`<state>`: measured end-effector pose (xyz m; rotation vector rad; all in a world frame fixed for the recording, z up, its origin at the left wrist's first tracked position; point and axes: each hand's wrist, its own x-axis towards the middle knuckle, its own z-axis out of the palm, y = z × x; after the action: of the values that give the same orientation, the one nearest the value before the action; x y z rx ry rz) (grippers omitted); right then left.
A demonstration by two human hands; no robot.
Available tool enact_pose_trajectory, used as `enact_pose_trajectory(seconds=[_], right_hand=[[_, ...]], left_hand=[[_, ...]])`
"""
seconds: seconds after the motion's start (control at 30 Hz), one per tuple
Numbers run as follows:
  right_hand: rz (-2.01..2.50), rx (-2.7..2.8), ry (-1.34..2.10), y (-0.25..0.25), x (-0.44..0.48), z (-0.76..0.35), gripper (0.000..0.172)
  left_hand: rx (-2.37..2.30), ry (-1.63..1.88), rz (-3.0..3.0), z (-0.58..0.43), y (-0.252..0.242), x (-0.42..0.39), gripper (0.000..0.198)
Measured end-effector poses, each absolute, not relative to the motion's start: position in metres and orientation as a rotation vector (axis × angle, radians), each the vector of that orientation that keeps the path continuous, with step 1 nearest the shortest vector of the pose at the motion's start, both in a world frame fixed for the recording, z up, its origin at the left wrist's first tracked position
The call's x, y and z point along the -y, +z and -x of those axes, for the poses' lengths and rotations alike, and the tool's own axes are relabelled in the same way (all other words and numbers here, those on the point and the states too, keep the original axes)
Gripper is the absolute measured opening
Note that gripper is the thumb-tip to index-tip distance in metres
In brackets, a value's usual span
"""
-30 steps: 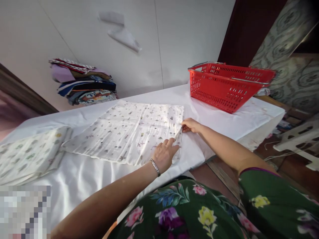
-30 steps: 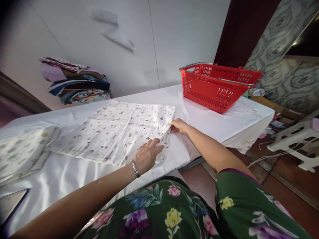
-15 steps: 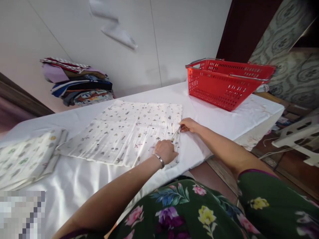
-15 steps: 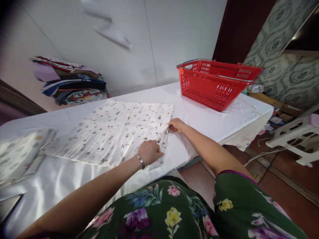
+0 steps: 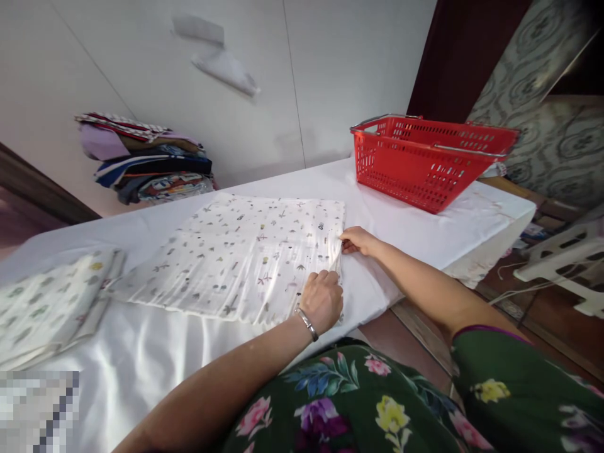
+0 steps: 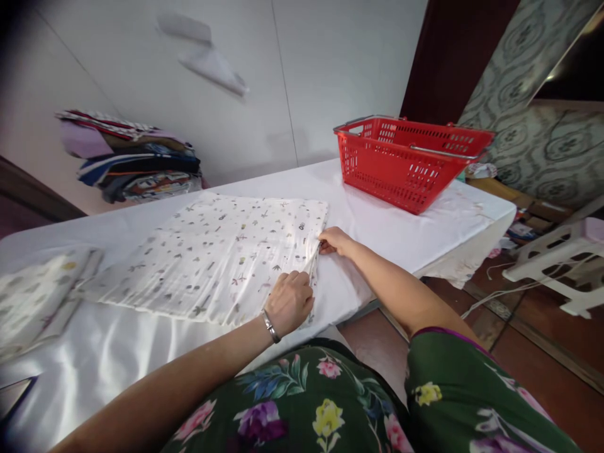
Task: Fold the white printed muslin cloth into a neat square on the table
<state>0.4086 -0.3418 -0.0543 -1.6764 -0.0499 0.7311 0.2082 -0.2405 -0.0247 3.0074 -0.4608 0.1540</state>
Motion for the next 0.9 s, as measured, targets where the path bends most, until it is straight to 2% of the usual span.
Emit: enact_pose_trajectory(seconds=[0.3, 0.53, 0.7, 0.9], right_hand=[[1.684, 0.031, 0.73, -0.053, 0.341, -0.408, 0.007], [1.694, -0.001, 0.745, -0.05, 0.34, -0.407, 0.011], [1.693, -0.016, 0.754, -0.047, 0.341, -0.405, 0.009], [1.699, -0.007, 0.763, -0.048, 0.343, -0.402, 0.006]], left_hand=[[0.378, 0.029, -2.871, -0.194, -0.026, 0.229, 0.03], [0.872, -0.072, -2.712, -0.185, -0.013, 0.198, 0.031], [0.964, -0.252, -2.819, -0.189, -0.011, 0.202, 0.024], [0.981, -0.043, -2.599, -0.186, -0.019, 0.216, 0.042]])
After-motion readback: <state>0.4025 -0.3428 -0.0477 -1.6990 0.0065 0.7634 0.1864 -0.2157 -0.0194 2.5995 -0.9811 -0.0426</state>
